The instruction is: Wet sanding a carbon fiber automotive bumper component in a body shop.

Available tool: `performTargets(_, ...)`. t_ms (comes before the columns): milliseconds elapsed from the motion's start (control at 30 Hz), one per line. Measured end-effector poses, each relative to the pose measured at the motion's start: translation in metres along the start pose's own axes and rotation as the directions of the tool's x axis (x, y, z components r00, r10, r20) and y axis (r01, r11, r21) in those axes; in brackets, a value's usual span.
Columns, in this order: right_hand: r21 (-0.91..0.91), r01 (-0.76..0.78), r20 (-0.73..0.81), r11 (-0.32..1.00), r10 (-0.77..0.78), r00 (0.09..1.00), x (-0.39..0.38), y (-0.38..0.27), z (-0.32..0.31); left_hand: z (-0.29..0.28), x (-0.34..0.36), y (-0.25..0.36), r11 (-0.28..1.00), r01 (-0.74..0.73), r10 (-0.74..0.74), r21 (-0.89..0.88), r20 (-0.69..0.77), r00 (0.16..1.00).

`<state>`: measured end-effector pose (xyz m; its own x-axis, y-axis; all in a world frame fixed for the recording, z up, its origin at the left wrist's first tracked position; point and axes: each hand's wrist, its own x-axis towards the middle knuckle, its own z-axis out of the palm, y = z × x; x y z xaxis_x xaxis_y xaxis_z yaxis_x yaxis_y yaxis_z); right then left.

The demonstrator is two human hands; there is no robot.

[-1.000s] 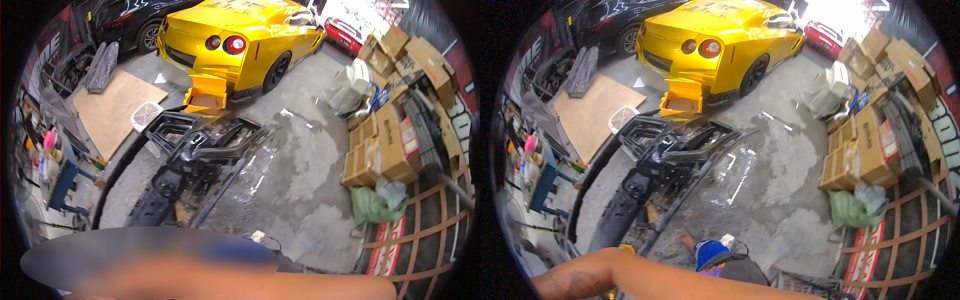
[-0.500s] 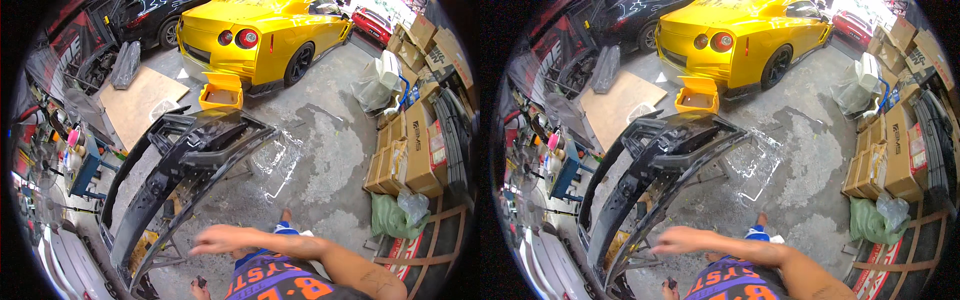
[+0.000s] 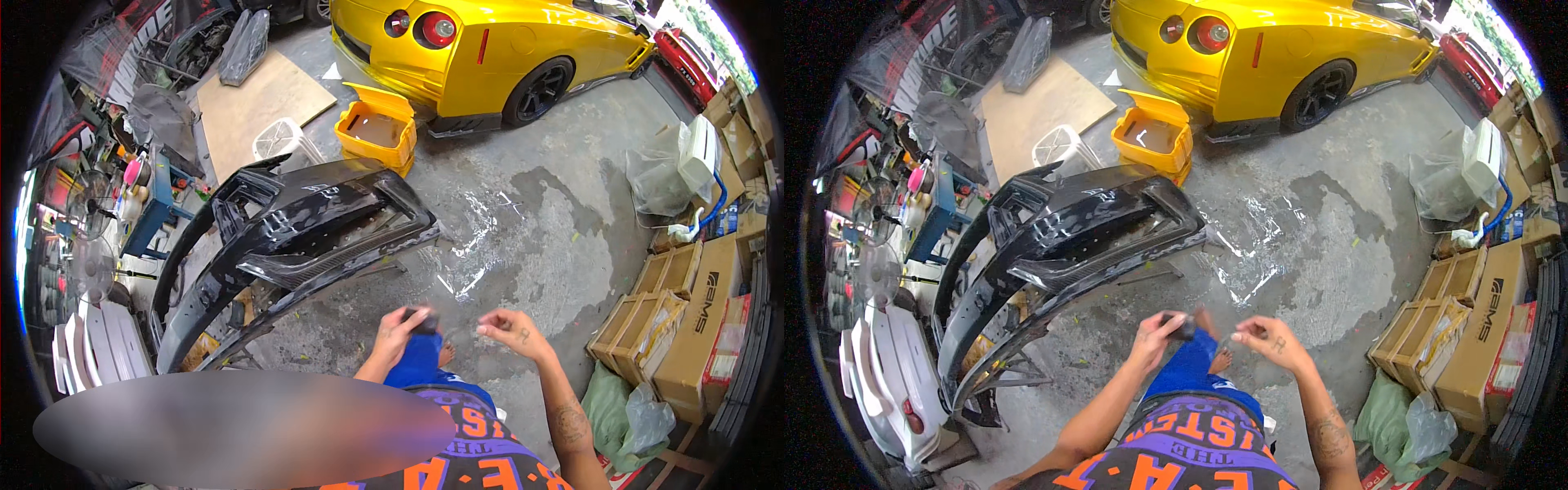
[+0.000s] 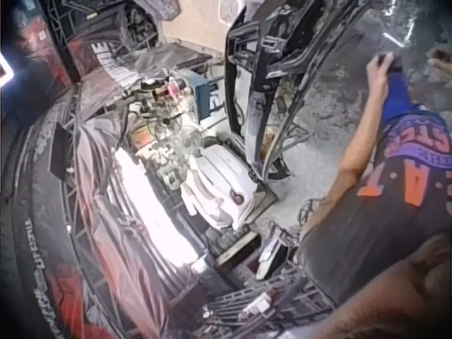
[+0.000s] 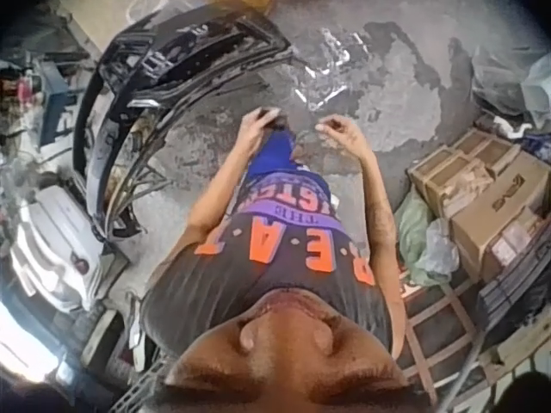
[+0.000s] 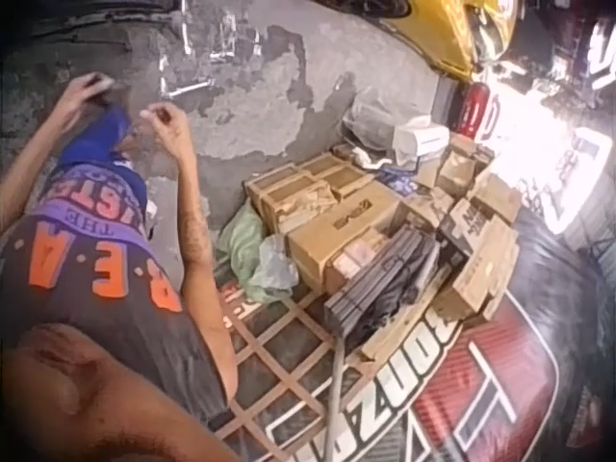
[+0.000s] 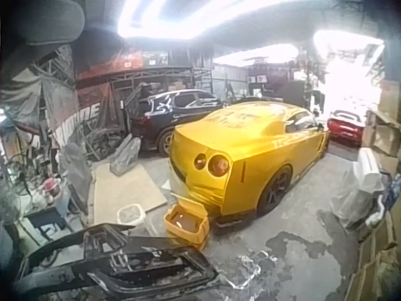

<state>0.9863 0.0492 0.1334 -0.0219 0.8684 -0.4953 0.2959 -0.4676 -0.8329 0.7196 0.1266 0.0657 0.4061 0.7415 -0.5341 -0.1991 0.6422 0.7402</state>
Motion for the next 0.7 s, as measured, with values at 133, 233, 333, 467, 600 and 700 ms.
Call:
performTargets(133, 0.255, 0.154, -0.162, 0.955, -0.115, 0.980, 0.039, -0.021, -0.018, 0.078, 0.062, 0.029, 0.976, 0.030, 0.006, -0.214, 0.162, 0.987)
performTargets(233, 0.337, 0.177, -0.298, 0.925, -0.073, 0.952, 0.074, -0.023, -0.049, 0.119, 0.103, 0.045, 0.972, 0.138, -0.091, -0.190, 0.239, 0.967)
performTargets(333, 0.417, 0.164, -0.389, 0.894, 0.013, 0.921, 0.092, -0.031, -0.084, 0.158, 0.131, 0.063, 0.972, 0.141, -0.090, -0.189, 0.257, 0.962)
performTargets(467, 0.617, 0.223, -0.451, 0.755, 0.107, 0.886, 0.121, -0.037, -0.130, 0.187, 0.179, 0.077, 0.986, -0.037, 0.081, -0.165, 0.268, 0.960)
performTargets(600, 0.627, 0.166, -0.378, 0.761, 0.110, 0.919, 0.155, -0.048, -0.175, 0.197, 0.225, 0.099, 0.997, -0.075, 0.072, 0.010, 0.190, 0.979)
performTargets(700, 0.477, 0.116, -0.287, 0.871, 0.030, 0.957, 0.190, -0.051, -0.215, 0.207, 0.256, 0.122, 0.957, -0.128, 0.066, 0.259, 0.236, 0.970)
